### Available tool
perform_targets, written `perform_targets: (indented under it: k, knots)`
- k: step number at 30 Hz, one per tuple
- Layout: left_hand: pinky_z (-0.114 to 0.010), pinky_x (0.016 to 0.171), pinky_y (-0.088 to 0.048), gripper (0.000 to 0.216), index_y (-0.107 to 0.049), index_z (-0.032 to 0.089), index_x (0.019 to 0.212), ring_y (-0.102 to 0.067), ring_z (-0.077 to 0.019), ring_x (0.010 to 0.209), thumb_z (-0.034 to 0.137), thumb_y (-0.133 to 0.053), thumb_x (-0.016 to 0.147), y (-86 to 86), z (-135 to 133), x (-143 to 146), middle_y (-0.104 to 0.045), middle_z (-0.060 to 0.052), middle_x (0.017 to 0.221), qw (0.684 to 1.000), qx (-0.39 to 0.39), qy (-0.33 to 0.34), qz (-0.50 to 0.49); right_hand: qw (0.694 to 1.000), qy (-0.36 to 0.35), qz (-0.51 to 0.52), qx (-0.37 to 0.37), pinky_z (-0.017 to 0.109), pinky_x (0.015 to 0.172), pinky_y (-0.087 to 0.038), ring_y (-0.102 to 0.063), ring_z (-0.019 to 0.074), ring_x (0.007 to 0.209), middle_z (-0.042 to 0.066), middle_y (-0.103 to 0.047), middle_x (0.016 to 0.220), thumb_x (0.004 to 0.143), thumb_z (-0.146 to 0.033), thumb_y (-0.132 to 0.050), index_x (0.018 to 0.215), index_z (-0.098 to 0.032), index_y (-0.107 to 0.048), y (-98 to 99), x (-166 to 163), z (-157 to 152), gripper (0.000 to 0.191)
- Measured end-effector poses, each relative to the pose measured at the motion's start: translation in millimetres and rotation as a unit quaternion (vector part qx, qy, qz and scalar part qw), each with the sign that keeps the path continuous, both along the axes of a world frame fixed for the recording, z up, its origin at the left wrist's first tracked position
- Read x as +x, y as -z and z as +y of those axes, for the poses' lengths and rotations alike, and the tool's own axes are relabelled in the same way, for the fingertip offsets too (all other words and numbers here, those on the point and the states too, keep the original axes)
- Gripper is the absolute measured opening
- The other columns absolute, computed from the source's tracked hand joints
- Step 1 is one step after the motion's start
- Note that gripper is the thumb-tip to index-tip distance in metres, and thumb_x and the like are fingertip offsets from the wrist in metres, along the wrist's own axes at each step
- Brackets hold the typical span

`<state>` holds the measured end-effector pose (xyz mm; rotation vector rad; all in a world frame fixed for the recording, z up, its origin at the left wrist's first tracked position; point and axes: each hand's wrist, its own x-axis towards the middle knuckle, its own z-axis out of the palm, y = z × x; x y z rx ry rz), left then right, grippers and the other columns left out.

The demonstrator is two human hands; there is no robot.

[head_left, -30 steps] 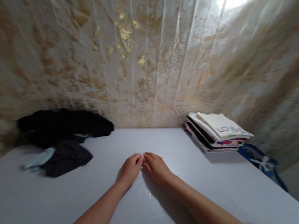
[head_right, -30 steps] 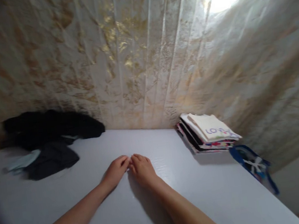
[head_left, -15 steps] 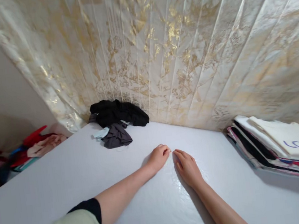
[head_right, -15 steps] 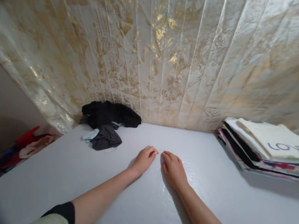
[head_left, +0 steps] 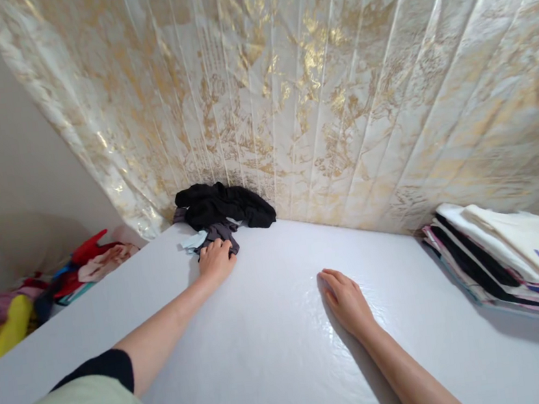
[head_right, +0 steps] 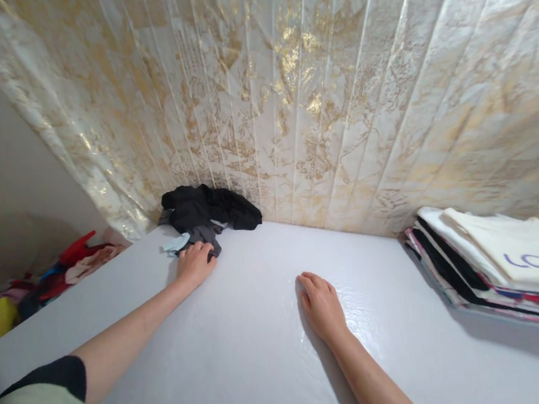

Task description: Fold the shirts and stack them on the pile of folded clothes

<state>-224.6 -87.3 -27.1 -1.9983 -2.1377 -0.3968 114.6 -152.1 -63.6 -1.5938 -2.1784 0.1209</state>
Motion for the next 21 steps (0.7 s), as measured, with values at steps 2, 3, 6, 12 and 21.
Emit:
perform_targets:
  k: [2,3,6,12,21]
  knots:
    - [-0.043,0.093,-0.037,0.029,-0.063,0.022,0.107,-0.05,-0.0289,0.109,0.036,-0.046,0.088,-8.3,6.3,3.1,-0.057,-0.011,0.117,0.999,0.049,0.005,-0.013,1.0,-0.002,0.003,0.002,0.038,0.103,-0.036,-0.05,0.0214,0.122,0.008,-0.055,0.133,0.087,-0.015,-0.043,0.125,-0.021,-0.057,1.1,0.1,0.2,0.041]
    - [-0.044,0.095,-0.035,0.03,-0.063,0.022,0.108,-0.048,-0.0298,0.113,0.037,-0.046,0.088,-14.2,11.5,2.9,-0.055,-0.012,0.124,0.997,0.078,0.005,-0.016,1.0,-0.001,0.005,0.003,0.038,0.102,-0.037,-0.05,0.0214,0.122,0.008,-0.056,0.132,0.087,-0.015,-0.043,0.124,-0.022,-0.058,1.6,0.1,0.5,0.041]
    - [-0.047,0.105,-0.026,0.028,-0.066,0.021,0.107,-0.033,-0.0324,0.131,0.028,-0.049,0.085,-37.3,33.4,-7.9,-0.04,-0.011,0.145,0.991,0.133,-0.017,-0.021,1.0,0.002,0.01,0.01,0.037,0.101,-0.038,-0.052,0.0209,0.119,0.008,-0.057,0.13,0.086,-0.015,-0.044,0.123,-0.023,-0.059,1.8,0.0,1.4,0.04]
    - [-0.052,0.108,-0.02,0.027,-0.071,0.014,0.09,-0.035,-0.0325,0.131,0.016,-0.045,0.082,-87.0,73.8,-36.3,-0.058,-0.015,0.128,0.983,0.062,-0.053,-0.167,1.0,0.001,0.021,0.016,0.035,0.1,-0.038,-0.053,0.0199,0.117,0.008,-0.059,0.127,0.086,-0.014,-0.044,0.12,-0.022,-0.061,-0.9,0.5,2.4,0.039]
    - [-0.026,0.094,-0.043,0.04,-0.073,0.015,0.098,-0.062,-0.018,0.101,0.03,-0.036,0.092,-95.5,2.0,114.8,-0.071,-0.005,0.107,0.882,0.001,0.288,-0.372,0.979,0.002,0.204,-0.026,0.038,0.099,-0.04,-0.058,0.0223,0.109,0.01,-0.065,0.116,0.095,-0.039,-0.032,0.113,-0.019,-0.063,-1.2,5.7,10.4,0.041]
